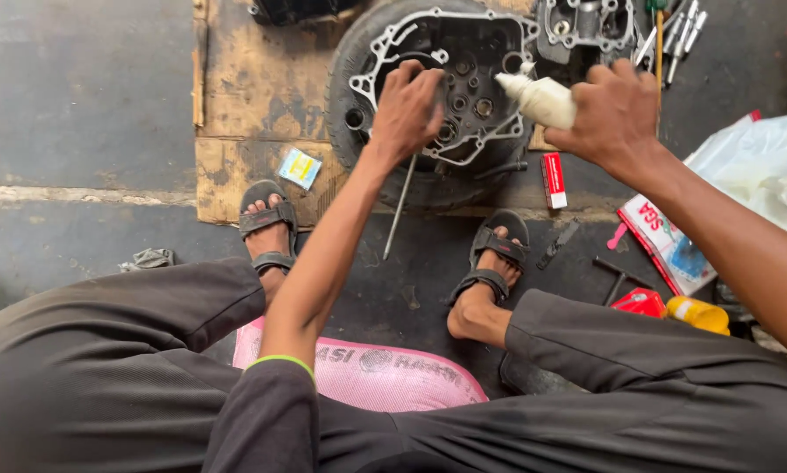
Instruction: Repairing and assembling motorcycle engine crankcase components, applying lubricant to bearings, and fitting gears.
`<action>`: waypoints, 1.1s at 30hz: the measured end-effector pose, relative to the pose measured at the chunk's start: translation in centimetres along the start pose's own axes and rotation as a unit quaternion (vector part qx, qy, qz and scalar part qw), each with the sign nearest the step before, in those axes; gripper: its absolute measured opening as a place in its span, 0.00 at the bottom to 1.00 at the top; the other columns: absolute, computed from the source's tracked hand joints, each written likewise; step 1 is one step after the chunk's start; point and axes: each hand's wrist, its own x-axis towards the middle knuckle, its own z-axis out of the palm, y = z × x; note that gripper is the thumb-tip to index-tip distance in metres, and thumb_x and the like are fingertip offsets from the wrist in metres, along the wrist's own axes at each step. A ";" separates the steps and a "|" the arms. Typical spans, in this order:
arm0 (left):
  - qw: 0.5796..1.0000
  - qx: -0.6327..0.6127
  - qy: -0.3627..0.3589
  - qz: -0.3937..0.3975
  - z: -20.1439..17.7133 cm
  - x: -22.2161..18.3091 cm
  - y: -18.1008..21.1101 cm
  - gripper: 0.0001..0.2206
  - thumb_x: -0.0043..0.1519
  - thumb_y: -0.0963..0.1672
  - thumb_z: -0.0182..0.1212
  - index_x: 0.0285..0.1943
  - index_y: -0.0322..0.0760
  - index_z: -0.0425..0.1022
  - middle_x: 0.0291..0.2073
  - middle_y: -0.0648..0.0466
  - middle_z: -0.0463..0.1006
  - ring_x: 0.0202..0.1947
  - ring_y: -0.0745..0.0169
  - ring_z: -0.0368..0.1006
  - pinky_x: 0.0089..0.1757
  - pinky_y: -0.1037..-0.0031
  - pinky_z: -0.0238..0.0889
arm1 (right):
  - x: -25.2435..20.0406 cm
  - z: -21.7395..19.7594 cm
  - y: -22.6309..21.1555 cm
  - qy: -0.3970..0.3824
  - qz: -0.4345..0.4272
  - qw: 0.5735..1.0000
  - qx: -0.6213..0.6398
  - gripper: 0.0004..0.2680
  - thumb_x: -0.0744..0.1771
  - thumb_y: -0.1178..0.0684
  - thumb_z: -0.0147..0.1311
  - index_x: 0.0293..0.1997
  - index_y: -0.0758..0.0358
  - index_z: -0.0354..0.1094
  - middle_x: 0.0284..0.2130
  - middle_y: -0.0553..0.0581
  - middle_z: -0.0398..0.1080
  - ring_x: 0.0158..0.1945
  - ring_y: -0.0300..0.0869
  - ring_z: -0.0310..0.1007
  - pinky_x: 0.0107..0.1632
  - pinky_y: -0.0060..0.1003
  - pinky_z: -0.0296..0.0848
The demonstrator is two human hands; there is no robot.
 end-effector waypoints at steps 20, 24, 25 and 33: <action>0.996 0.057 0.068 -0.002 -1.0 -1.4 -0.5 0.27 0.61 0.49 0.67 0.66 0.33 0.66 0.72 0.43 0.57 0.71 0.43 0.51 0.66 0.56 0.48 | 2.5 -0.2 -3.2 -0.021 -0.070 0.993 -0.094 0.19 0.56 0.32 0.68 0.29 0.61 0.79 0.31 0.55 0.71 0.43 0.47 0.65 0.42 0.44 0.59; 0.996 0.052 0.070 -0.003 -1.2 -1.5 -0.4 0.27 0.61 0.48 0.66 0.66 0.33 0.66 0.72 0.43 0.58 0.71 0.43 0.51 0.66 0.57 0.48 | 2.8 -0.2 -3.5 -0.022 -0.070 0.992 -0.102 0.19 0.56 0.32 0.67 0.29 0.60 0.79 0.30 0.55 0.71 0.43 0.47 0.65 0.42 0.44 0.59; 0.996 0.054 0.070 0.000 -1.2 -1.5 -0.4 0.26 0.61 0.48 0.66 0.66 0.32 0.66 0.72 0.43 0.58 0.71 0.43 0.52 0.66 0.57 0.48 | 2.8 -0.1 -3.5 -0.021 -0.071 0.992 -0.105 0.19 0.56 0.31 0.67 0.29 0.60 0.79 0.30 0.55 0.71 0.43 0.47 0.65 0.42 0.44 0.59; 0.996 0.054 0.070 -0.006 -0.9 -1.5 -0.5 0.25 0.63 0.48 0.64 0.66 0.32 0.66 0.71 0.43 0.60 0.71 0.42 0.52 0.67 0.56 0.47 | 2.8 0.1 -4.0 -0.016 -0.080 0.991 -0.103 0.20 0.57 0.31 0.67 0.29 0.62 0.79 0.29 0.55 0.71 0.42 0.45 0.65 0.41 0.43 0.59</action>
